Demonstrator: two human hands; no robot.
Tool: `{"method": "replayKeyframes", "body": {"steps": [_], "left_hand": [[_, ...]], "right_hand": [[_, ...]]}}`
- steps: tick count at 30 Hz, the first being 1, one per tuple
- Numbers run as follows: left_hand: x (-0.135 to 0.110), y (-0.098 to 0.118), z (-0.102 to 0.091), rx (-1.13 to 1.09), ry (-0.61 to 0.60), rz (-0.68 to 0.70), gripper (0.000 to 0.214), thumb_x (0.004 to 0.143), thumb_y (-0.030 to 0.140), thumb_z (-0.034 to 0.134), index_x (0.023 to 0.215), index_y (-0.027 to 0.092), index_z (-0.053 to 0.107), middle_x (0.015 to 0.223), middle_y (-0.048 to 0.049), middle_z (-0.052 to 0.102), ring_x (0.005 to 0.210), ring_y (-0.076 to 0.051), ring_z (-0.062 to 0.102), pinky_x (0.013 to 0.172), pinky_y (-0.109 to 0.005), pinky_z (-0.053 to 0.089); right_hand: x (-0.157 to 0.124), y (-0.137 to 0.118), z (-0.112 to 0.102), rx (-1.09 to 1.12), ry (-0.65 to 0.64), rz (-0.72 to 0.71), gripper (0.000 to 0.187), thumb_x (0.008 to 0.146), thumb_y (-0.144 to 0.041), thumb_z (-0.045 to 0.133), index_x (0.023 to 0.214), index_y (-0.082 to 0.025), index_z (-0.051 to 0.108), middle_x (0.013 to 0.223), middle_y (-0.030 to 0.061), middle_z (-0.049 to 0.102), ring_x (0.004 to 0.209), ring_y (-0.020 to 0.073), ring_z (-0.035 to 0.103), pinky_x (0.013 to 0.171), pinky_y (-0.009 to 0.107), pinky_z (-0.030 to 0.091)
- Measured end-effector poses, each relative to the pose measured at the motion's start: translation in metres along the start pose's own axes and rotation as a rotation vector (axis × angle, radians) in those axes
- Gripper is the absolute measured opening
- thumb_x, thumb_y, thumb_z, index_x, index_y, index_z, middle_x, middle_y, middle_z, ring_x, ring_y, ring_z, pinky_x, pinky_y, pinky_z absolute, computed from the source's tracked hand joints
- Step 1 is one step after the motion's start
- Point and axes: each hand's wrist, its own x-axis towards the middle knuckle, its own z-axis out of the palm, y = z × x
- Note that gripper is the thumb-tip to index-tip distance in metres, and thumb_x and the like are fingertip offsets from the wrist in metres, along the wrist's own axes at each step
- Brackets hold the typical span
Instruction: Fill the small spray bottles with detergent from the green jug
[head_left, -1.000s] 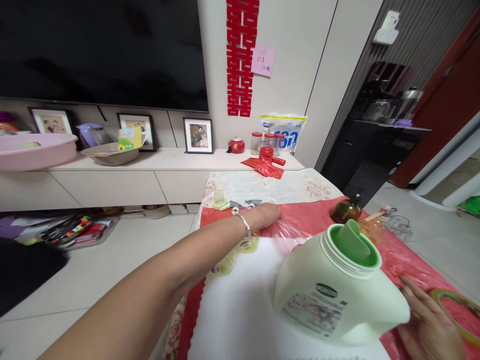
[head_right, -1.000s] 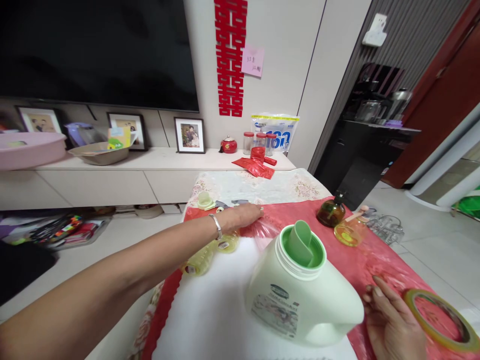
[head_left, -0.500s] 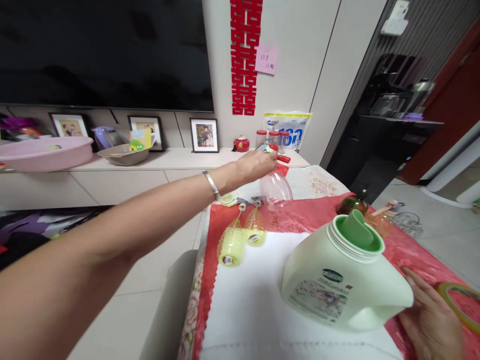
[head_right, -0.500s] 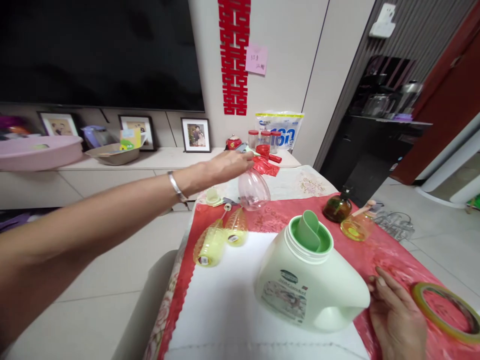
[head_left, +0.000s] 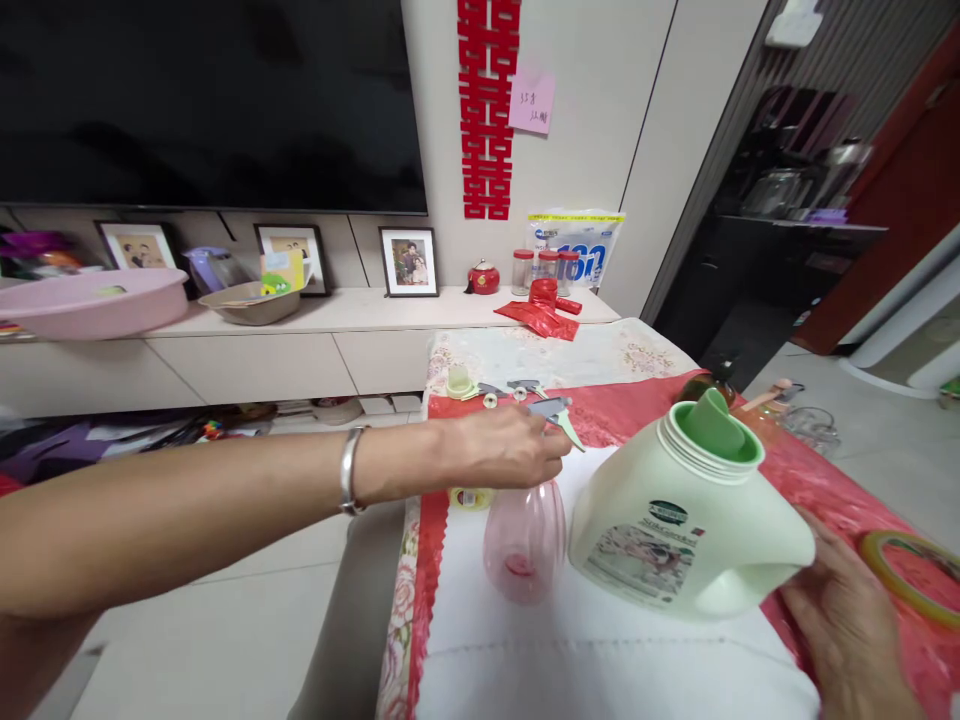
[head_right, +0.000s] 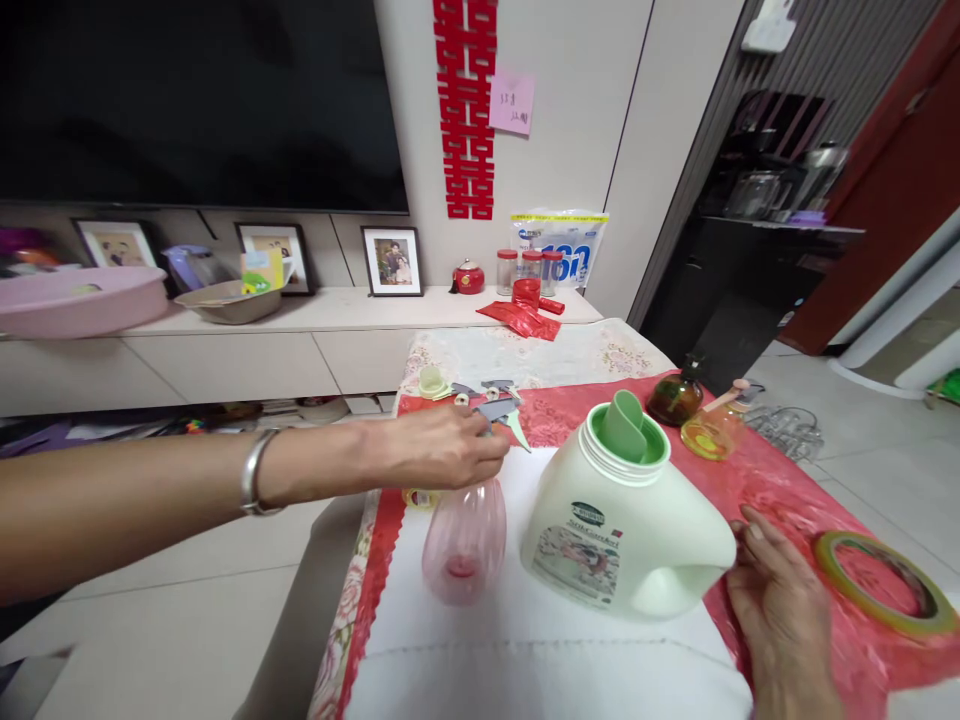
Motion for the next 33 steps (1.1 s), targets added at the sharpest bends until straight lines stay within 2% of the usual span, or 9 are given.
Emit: {"method": "replayKeyframes", "body": {"steps": [6,12,17,23,28,33], "left_hand": [[0.021,0.015,0.025,-0.028,0.023,-0.072,0.024,0.092,0.003,0.046,0.087,0.015,0.066,0.092,-0.0125,0.067,0.069,-0.019,0.058,0.059,-0.036,0.043],[0.028,0.015,0.022,-0.031,0.018,-0.011,0.026,0.091,0.001,0.045,0.090,0.017,0.066,0.100,-0.0133,0.068,0.074,-0.021,0.060,0.060,-0.036,0.045],[0.036,0.002,0.011,-0.055,-0.057,-0.029,0.026,0.088,-0.001,0.046,0.082,0.017,0.064,0.092,-0.0107,0.070,0.073,-0.021,0.062,0.060,-0.035,0.045],[0.053,-0.019,0.007,-0.110,-0.155,-0.125,0.017,0.092,0.007,0.051,0.093,0.016,0.065,0.091,-0.0117,0.072,0.081,-0.024,0.067,0.064,-0.035,0.047],[0.064,-0.037,0.024,-0.086,-0.187,-0.129,0.023,0.088,0.001,0.053,0.078,0.017,0.066,0.106,-0.0137,0.070,0.091,-0.026,0.065,0.066,-0.036,0.047],[0.074,-0.050,0.049,-0.080,-0.234,-0.167,0.023,0.089,0.003,0.053,0.080,0.017,0.069,0.118,-0.0118,0.068,0.101,-0.027,0.065,0.071,-0.034,0.052]], "right_hand": [[0.000,-0.002,-0.002,0.028,0.003,-0.031,0.030,0.057,-0.014,0.079,0.087,-0.019,0.078,0.085,0.0012,0.068,0.076,0.0115,0.061,0.061,0.013,0.057],[-0.002,-0.005,-0.003,0.035,0.004,-0.026,0.026,0.063,-0.010,0.074,0.088,-0.018,0.078,0.078,0.0011,0.065,0.071,0.0109,0.059,0.056,0.013,0.054],[0.000,-0.003,-0.006,-0.004,-0.031,-0.015,0.032,0.062,-0.013,0.075,0.093,-0.019,0.077,0.082,0.0005,0.067,0.071,0.0107,0.060,0.058,0.014,0.055],[0.003,0.001,-0.008,-0.021,-0.047,-0.011,0.036,0.059,-0.016,0.077,0.095,-0.019,0.077,0.087,0.0007,0.069,0.076,0.0111,0.062,0.062,0.014,0.056],[0.002,-0.001,-0.005,-0.036,-0.043,0.009,0.036,0.057,-0.019,0.080,0.093,-0.020,0.077,0.085,-0.0001,0.069,0.073,0.0110,0.061,0.059,0.015,0.055],[-0.003,-0.005,0.002,-0.027,0.004,0.031,0.037,0.049,-0.018,0.080,0.086,-0.022,0.077,0.083,0.0005,0.069,0.073,0.0119,0.061,0.058,0.014,0.056]]}}
